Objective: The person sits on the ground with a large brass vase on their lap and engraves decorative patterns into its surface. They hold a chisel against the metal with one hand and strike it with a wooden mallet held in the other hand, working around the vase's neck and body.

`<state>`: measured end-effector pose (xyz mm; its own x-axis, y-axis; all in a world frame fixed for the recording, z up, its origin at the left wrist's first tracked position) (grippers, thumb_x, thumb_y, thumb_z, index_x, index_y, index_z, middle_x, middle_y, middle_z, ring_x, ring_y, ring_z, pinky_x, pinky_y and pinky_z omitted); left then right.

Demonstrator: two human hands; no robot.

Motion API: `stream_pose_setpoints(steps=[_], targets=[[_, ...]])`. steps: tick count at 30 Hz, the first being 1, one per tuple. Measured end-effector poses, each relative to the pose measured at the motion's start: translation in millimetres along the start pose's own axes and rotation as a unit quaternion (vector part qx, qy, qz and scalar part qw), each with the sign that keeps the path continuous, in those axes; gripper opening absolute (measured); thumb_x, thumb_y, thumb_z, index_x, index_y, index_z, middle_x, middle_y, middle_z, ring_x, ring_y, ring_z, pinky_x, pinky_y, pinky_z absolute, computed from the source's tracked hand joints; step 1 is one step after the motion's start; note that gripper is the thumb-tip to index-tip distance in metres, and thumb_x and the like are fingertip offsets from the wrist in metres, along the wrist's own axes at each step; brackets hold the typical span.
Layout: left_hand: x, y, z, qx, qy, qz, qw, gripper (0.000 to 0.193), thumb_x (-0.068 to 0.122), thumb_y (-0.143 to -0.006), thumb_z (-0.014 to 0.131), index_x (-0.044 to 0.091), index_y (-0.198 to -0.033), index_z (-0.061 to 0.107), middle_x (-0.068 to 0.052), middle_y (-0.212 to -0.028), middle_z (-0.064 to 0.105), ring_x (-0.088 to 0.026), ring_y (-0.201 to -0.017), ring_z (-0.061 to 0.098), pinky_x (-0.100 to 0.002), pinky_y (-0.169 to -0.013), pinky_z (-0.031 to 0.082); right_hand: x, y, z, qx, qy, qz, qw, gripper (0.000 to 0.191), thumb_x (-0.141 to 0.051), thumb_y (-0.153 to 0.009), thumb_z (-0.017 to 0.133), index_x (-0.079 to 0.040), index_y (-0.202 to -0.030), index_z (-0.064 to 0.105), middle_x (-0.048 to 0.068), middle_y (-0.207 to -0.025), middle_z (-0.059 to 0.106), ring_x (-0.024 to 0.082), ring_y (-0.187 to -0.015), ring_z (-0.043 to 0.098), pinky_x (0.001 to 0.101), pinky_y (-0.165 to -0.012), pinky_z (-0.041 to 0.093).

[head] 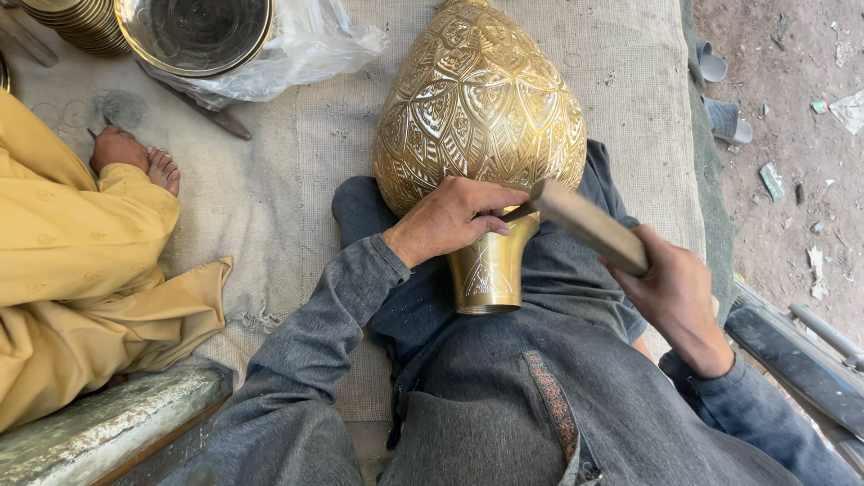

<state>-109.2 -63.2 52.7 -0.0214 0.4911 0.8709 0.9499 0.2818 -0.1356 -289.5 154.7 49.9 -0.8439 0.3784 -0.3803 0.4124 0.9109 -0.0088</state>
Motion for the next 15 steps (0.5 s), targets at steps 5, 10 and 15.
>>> stream_pose_setpoints(steps=[5,10,15], targets=[[3,3,1,0.017,-0.015,0.051,0.998,0.048,0.011,-0.085,0.080,0.010,-0.131,0.069,-0.011,-0.126,0.074,-0.025,-0.109,0.074,-0.036,-0.096,0.060,8,-3,6,-0.055,-0.071,0.065,0.994,0.038,-0.041,-0.090,0.077,-0.008,-0.106,0.064,0.015,-0.081,0.072,0.030,-0.071,0.073,0.0403,-0.062,0.057],[-1,21,-10,0.179,0.014,0.055,0.982,0.044,0.009,-0.092,0.078,0.010,-0.134,0.066,-0.010,-0.115,0.076,-0.019,-0.100,0.077,-0.031,-0.086,0.065,8,-9,0,-0.070,-0.039,0.076,0.994,0.048,-0.035,-0.086,0.082,-0.009,-0.122,0.064,0.018,-0.085,0.074,0.032,-0.078,0.075,0.0430,-0.067,0.057],[-17,44,4,0.335,0.109,-0.022,0.935,0.039,0.011,-0.094,0.080,0.005,-0.128,0.060,-0.007,-0.094,0.075,-0.011,-0.081,0.076,-0.025,-0.069,0.066,-17,-20,-14,-0.047,-0.040,-0.040,0.997,0.066,-0.029,-0.085,0.077,-0.013,-0.146,0.055,0.016,-0.099,0.075,0.032,-0.080,0.075,0.0429,-0.067,0.060]])
Point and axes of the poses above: each hand's wrist, its own y-axis away from the middle knuckle, its own z-axis out of the palm, x = y × z, the point moved 6 cm from there along -y, towards the middle knuckle
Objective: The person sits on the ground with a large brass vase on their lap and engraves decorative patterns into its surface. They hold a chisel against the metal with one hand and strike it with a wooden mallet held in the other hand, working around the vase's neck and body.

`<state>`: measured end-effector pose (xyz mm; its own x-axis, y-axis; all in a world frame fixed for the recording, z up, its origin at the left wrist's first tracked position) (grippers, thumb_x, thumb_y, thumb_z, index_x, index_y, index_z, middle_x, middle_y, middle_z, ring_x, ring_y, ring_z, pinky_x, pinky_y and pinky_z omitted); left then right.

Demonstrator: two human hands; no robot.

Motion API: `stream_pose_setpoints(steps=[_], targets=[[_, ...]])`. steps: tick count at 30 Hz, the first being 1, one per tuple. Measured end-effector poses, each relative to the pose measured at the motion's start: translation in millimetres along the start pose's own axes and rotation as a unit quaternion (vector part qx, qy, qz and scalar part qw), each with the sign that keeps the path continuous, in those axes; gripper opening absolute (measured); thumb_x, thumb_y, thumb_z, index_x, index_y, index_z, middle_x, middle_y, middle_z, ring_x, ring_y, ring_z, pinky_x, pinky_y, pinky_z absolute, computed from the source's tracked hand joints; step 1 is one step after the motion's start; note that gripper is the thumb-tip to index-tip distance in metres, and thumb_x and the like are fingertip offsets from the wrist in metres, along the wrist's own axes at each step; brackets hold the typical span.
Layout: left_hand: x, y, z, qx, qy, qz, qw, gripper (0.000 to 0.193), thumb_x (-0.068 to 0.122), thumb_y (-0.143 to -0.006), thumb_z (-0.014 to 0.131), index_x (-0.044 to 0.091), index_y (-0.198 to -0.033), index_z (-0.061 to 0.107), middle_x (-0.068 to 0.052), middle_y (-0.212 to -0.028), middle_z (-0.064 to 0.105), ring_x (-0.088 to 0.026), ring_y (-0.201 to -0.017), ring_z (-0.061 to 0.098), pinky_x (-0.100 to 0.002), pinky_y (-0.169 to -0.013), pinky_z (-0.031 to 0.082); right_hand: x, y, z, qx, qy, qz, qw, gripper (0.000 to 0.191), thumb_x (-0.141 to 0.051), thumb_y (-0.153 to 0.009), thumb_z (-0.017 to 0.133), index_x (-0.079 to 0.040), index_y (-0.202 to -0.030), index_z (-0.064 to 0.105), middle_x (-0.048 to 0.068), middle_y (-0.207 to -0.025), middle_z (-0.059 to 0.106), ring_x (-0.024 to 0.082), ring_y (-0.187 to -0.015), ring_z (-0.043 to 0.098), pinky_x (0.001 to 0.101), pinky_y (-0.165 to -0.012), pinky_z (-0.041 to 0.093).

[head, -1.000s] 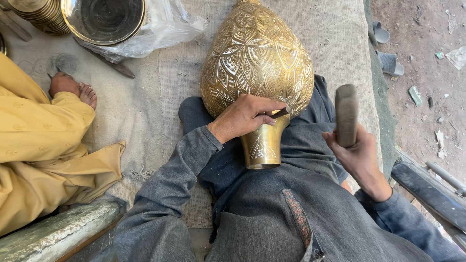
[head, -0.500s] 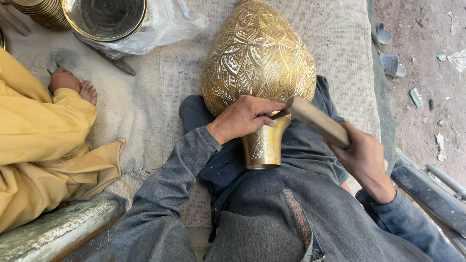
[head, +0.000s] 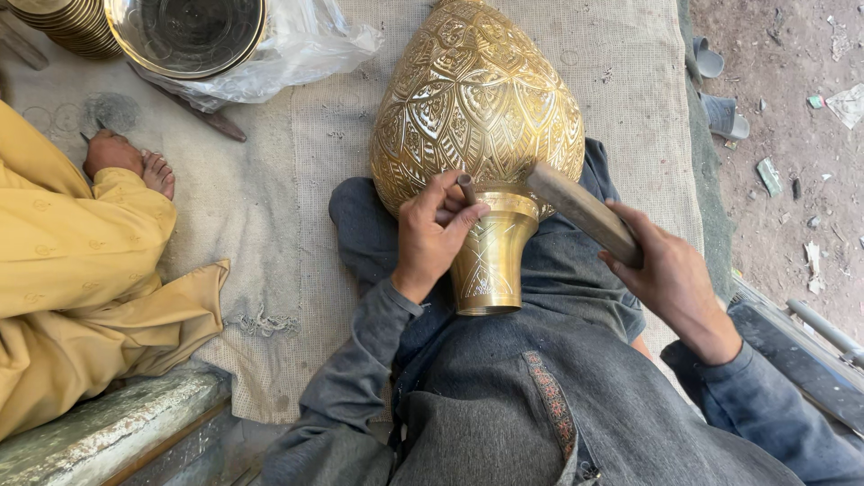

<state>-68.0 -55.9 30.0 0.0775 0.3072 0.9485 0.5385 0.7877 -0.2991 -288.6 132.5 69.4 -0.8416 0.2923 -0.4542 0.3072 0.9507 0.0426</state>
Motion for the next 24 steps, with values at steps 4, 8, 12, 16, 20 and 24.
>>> stream_pose_setpoints(steps=[4,8,12,16,20,24], targets=[[-5,21,7,0.081,-0.002,0.001,0.997,0.039,0.009,-0.095,0.078,0.003,-0.129,0.061,-0.006,-0.094,0.074,-0.012,-0.082,0.074,-0.025,-0.070,0.064,-24,-19,-20,0.007,0.050,-0.054,0.997,0.072,-0.032,-0.090,0.076,-0.021,-0.155,0.049,0.013,-0.109,0.074,0.028,-0.080,0.074,0.0399,-0.068,0.061],[-7,26,13,0.112,-0.047,0.023,0.992,0.038,0.008,-0.095,0.079,0.004,-0.129,0.062,-0.007,-0.097,0.073,-0.012,-0.083,0.074,-0.025,-0.068,0.064,-47,-48,-43,-0.010,0.170,-0.070,0.983,0.074,-0.038,-0.090,0.079,-0.025,-0.156,0.049,0.007,-0.089,0.073,0.020,-0.058,0.067,0.0350,-0.054,0.057],[-10,23,12,0.112,-0.032,0.021,0.993,0.041,0.009,-0.095,0.079,0.005,-0.132,0.063,-0.005,-0.094,0.073,-0.011,-0.082,0.075,-0.025,-0.069,0.065,-72,-60,-66,-0.048,0.247,-0.107,0.962,0.065,-0.036,-0.094,0.071,-0.025,-0.154,0.050,0.003,-0.083,0.070,0.014,-0.053,0.062,0.0304,-0.046,0.053],[-9,22,12,0.100,-0.021,0.023,0.994,0.043,0.010,-0.094,0.079,0.005,-0.133,0.062,-0.007,-0.096,0.073,-0.013,-0.084,0.075,-0.026,-0.070,0.066,-90,-67,-75,-0.088,0.298,-0.143,0.940,0.057,-0.035,-0.094,0.066,-0.026,-0.150,0.053,0.001,-0.078,0.069,0.012,-0.047,0.058,0.0282,-0.040,0.050],[-10,15,12,0.055,-0.037,0.009,0.998,0.044,0.013,-0.093,0.080,0.007,-0.133,0.064,-0.007,-0.095,0.076,-0.013,-0.083,0.077,-0.027,-0.072,0.067,-100,-66,-87,-0.045,0.150,-0.149,0.976,0.056,-0.034,-0.094,0.069,-0.020,-0.148,0.060,0.004,-0.089,0.071,0.010,-0.046,0.058,0.0269,-0.037,0.049],[-4,4,13,-0.021,-0.065,0.024,0.997,0.043,0.015,-0.090,0.083,0.012,-0.131,0.069,-0.006,-0.095,0.077,-0.015,-0.085,0.078,-0.028,-0.075,0.068,-98,-47,-89,-0.015,0.289,-0.163,0.943,0.061,-0.038,-0.083,0.074,-0.027,-0.141,0.063,0.005,-0.079,0.071,0.017,-0.051,0.061,0.0342,-0.050,0.056]])
Point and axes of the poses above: each hand's wrist, its own y-axis away from the middle knuckle, its own z-axis out of the palm, x = y × z, the point moved 6 cm from there along -y, towards the middle knuckle
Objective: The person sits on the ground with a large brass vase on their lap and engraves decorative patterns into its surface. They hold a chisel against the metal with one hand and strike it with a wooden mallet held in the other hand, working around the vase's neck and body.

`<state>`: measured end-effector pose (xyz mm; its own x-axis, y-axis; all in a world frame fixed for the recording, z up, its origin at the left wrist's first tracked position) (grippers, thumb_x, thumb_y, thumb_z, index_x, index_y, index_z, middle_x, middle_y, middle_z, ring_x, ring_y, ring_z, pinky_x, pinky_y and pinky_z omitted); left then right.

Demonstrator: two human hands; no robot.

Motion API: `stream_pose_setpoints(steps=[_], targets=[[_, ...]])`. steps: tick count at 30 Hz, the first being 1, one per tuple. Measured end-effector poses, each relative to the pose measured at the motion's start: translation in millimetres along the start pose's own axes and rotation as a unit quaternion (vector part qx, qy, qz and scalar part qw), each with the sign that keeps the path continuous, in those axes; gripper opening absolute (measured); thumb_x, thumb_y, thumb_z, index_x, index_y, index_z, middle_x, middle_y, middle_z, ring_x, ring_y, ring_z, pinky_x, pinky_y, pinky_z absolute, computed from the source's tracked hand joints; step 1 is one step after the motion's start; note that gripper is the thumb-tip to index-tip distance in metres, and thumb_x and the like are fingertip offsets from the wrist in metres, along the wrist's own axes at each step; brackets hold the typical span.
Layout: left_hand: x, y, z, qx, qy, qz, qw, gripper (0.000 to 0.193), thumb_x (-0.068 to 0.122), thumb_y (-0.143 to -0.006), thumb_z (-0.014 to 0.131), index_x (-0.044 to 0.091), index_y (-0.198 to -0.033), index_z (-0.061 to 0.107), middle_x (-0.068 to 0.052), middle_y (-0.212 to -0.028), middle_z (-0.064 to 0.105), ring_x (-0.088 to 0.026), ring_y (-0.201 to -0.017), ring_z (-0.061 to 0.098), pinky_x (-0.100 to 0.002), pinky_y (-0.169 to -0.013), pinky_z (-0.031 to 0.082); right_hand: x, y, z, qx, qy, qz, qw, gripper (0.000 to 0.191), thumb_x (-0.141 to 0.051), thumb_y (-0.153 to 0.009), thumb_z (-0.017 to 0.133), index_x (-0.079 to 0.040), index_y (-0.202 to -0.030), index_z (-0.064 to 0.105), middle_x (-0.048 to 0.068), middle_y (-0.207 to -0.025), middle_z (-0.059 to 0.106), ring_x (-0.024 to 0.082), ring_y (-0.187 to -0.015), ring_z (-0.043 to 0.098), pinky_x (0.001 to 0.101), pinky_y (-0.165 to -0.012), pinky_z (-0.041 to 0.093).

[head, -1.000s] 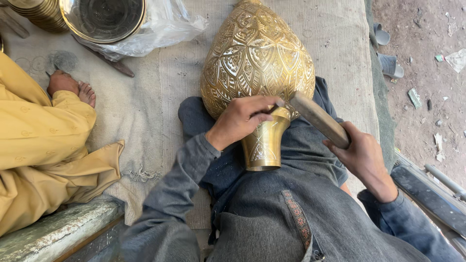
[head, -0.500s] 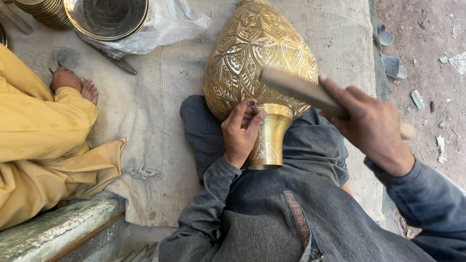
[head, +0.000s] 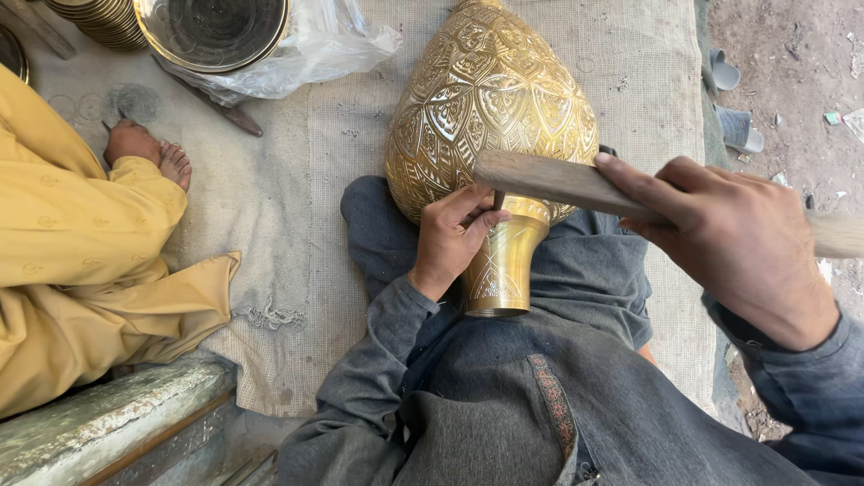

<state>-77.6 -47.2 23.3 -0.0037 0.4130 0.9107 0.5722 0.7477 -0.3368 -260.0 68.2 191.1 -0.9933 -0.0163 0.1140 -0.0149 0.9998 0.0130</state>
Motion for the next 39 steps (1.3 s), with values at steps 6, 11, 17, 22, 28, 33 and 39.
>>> stream_pose_setpoints(steps=[6,11,17,22,28,33,39], targets=[[12,-22,-1,-0.125,0.001,0.022,0.992,0.048,0.015,-0.088,0.082,0.011,-0.133,0.066,-0.011,-0.119,0.076,-0.019,-0.099,0.078,-0.030,-0.088,0.064,17,41,49,-0.126,-0.075,0.183,0.972,0.074,-0.038,-0.083,0.086,-0.027,-0.149,0.055,0.007,-0.095,0.078,0.019,-0.072,0.074,0.0354,-0.070,0.062],[21,-37,7,-0.216,-0.028,0.054,0.974,0.046,0.015,-0.087,0.081,0.012,-0.131,0.068,-0.010,-0.120,0.076,-0.021,-0.105,0.077,-0.032,-0.093,0.062,5,71,75,0.128,-0.318,0.149,0.928,0.080,-0.019,-0.078,0.086,-0.008,-0.151,0.054,0.019,-0.122,0.073,0.027,-0.100,0.074,0.0369,-0.084,0.061],[28,-46,15,-0.304,-0.029,0.053,0.951,0.046,0.010,-0.083,0.079,0.012,-0.128,0.070,-0.009,-0.123,0.074,-0.024,-0.110,0.075,-0.033,-0.098,0.059,-5,109,123,0.153,-0.348,0.218,0.899,0.078,-0.017,-0.083,0.084,-0.010,-0.153,0.052,0.017,-0.112,0.073,0.025,-0.096,0.074,0.0350,-0.081,0.061],[35,-49,18,-0.340,-0.045,0.099,0.934,0.044,0.010,-0.083,0.078,0.013,-0.127,0.072,-0.008,-0.123,0.075,-0.025,-0.110,0.074,-0.035,-0.098,0.058,-3,116,142,0.172,-0.318,0.251,0.898,0.081,-0.020,-0.085,0.085,-0.010,-0.156,0.046,0.015,-0.099,0.073,0.024,-0.086,0.074,0.0382,-0.076,0.060],[25,-46,-2,-0.268,-0.024,0.061,0.961,0.044,0.010,-0.090,0.076,0.013,-0.132,0.064,-0.008,-0.115,0.075,-0.021,-0.100,0.077,-0.032,-0.090,0.063,5,100,144,0.135,-0.314,0.194,0.920,0.080,-0.019,-0.086,0.083,-0.010,-0.157,0.047,0.021,-0.116,0.073,0.028,-0.094,0.075,0.0378,-0.076,0.062],[19,-34,-17,-0.192,0.003,0.041,0.980,0.043,0.015,-0.090,0.079,0.012,-0.129,0.062,-0.006,-0.110,0.076,-0.019,-0.094,0.078,-0.028,-0.082,0.065,13,84,149,-0.023,-0.204,0.228,0.952,0.078,-0.028,-0.086,0.085,-0.019,-0.156,0.051,0.014,-0.099,0.077,0.026,-0.075,0.075,0.0398,-0.069,0.061],[19,-29,-17,-0.172,-0.020,0.089,0.981,0.045,0.015,-0.093,0.078,0.011,-0.134,0.062,-0.008,-0.117,0.075,-0.022,-0.102,0.077,-0.031,-0.087,0.064,15,60,89,0.211,-0.381,0.141,0.889,0.079,-0.024,-0.094,0.082,-0.010,-0.160,0.042,0.012,-0.103,0.072,0.020,-0.093,0.074,0.0354,-0.080,0.061]])
Point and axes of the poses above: each hand's wrist, its own y-axis away from the middle knuckle, its own z-axis out of the palm, x = y × z, the point moved 6 cm from there along -y, towards the middle knuckle
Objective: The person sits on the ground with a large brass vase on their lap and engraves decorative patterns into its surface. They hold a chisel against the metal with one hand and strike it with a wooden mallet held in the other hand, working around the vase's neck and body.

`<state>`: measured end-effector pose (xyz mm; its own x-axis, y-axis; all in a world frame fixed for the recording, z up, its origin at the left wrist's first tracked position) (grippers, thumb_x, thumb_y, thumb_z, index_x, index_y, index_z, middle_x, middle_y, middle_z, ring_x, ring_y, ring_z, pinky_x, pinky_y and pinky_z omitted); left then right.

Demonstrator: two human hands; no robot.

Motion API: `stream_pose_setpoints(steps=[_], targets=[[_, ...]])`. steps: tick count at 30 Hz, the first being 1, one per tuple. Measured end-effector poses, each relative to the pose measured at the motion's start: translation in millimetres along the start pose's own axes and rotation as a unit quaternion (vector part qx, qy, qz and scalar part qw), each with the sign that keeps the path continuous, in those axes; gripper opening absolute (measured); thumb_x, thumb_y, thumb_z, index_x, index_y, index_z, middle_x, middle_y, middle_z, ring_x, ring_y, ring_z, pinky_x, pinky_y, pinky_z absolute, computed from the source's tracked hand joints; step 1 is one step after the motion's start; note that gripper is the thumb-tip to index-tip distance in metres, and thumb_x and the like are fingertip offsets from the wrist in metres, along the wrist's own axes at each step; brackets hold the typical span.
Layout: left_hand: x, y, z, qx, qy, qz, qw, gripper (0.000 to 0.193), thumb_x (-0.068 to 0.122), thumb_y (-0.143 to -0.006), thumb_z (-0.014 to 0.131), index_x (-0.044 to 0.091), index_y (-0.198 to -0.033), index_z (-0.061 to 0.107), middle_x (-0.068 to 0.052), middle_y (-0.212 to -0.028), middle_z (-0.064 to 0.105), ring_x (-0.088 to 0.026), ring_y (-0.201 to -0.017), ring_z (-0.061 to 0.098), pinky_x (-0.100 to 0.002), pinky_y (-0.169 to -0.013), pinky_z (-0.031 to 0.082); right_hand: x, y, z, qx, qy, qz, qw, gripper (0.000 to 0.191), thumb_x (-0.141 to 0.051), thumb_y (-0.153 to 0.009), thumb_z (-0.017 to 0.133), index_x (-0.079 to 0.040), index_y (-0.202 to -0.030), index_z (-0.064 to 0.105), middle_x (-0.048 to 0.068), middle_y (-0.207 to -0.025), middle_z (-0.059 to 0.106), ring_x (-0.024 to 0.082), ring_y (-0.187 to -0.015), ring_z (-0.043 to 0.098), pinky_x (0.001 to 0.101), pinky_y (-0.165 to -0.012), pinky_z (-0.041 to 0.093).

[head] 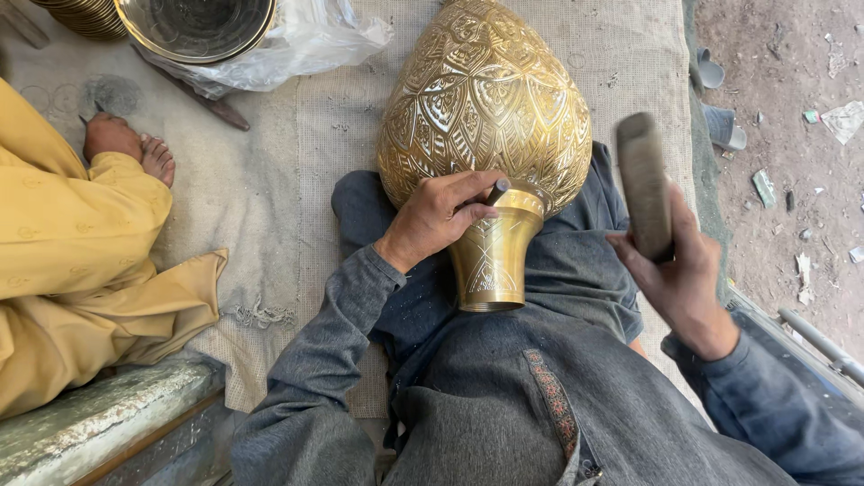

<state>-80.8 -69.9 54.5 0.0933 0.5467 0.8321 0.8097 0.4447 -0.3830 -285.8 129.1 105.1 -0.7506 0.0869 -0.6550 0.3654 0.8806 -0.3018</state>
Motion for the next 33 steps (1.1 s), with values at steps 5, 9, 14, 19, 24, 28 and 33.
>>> stream_pose_setpoints(steps=[5,9,14,19,24,28,33], targets=[[1,3,4,0.022,0.008,0.005,1.000,0.044,0.013,-0.091,0.078,0.010,-0.133,0.065,-0.010,-0.117,0.075,-0.023,-0.101,0.077,-0.031,-0.087,0.064,-13,-30,-4,-0.164,0.119,-0.022,0.979,0.076,-0.022,-0.089,0.080,-0.015,-0.156,0.046,0.013,-0.114,0.074,0.023,-0.093,0.076,0.0370,-0.082,0.064],[-5,10,7,0.056,-0.002,-0.022,0.998,0.041,0.012,-0.092,0.078,0.009,-0.132,0.067,-0.009,-0.112,0.077,-0.021,-0.099,0.078,-0.031,-0.086,0.065,-38,-48,-9,-0.116,0.079,-0.140,0.980,0.074,-0.018,-0.089,0.076,-0.010,-0.157,0.046,0.020,-0.132,0.069,0.030,-0.103,0.074,0.0402,-0.084,0.064],[-15,25,14,0.172,0.050,-0.062,0.982,0.045,0.014,-0.094,0.078,0.007,-0.136,0.063,-0.009,-0.104,0.077,-0.016,-0.088,0.078,-0.029,-0.076,0.066,-52,-83,-6,-0.193,0.171,-0.132,0.957,0.069,-0.026,-0.090,0.078,-0.018,-0.152,0.050,0.015,-0.103,0.074,0.020,-0.066,0.070,0.0336,-0.053,0.059],[-23,45,26,0.289,0.085,-0.125,0.945,0.044,0.014,-0.093,0.078,0.005,-0.133,0.063,-0.004,-0.089,0.074,-0.010,-0.077,0.073,-0.024,-0.068,0.064,-89,-104,5,-0.298,0.398,-0.240,0.834,0.062,-0.030,-0.095,0.066,-0.026,-0.154,0.048,0.005,-0.081,0.069,0.013,-0.052,0.060,0.0278,-0.041,0.052],[-26,62,38,0.390,0.132,-0.146,0.899,0.021,0.010,-0.096,0.081,0.000,-0.104,0.064,-0.003,-0.086,0.072,-0.008,-0.074,0.068,-0.022,-0.066,0.057,-130,-113,25,-0.316,0.571,-0.351,0.672,0.067,-0.025,-0.101,0.059,-0.032,-0.162,0.035,0.006,-0.085,0.070,0.011,-0.054,0.065,0.0253,-0.051,0.057],[-27,68,46,0.425,0.175,-0.143,0.877,0.024,0.011,-0.096,0.080,0.001,-0.106,0.060,-0.002,-0.088,0.071,-0.007,-0.078,0.070,-0.021,-0.068,0.058,-152,-117,37,-0.335,0.425,-0.349,0.765,0.065,-0.019,-0.101,0.057,-0.027,-0.163,0.038,0.008,-0.085,0.070,0.013,-0.056,0.066,0.0273,-0.045,0.057],[-26,62,38,0.423,0.199,-0.105,0.878,0.040,0.011,-0.094,0.078,0.002,-0.126,0.057,-0.003,-0.097,0.072,-0.007,-0.085,0.070,-0.021,-0.071,0.060,-131,-125,30,-0.264,0.571,-0.363,0.687,0.065,-0.027,-0.100,0.055,-0.032,-0.163,0.039,0.007,-0.090,0.070,0.009,-0.055,0.064,0.0226,-0.043,0.055]])
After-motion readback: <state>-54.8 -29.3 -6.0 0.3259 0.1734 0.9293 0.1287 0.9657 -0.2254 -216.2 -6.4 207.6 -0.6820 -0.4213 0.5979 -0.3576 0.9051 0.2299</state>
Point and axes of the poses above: each hand's wrist, its own y-axis away from the middle knuckle, its own z-axis out of the palm, x = y × z, the point moved 6 cm from there along -y, towards the middle knuckle
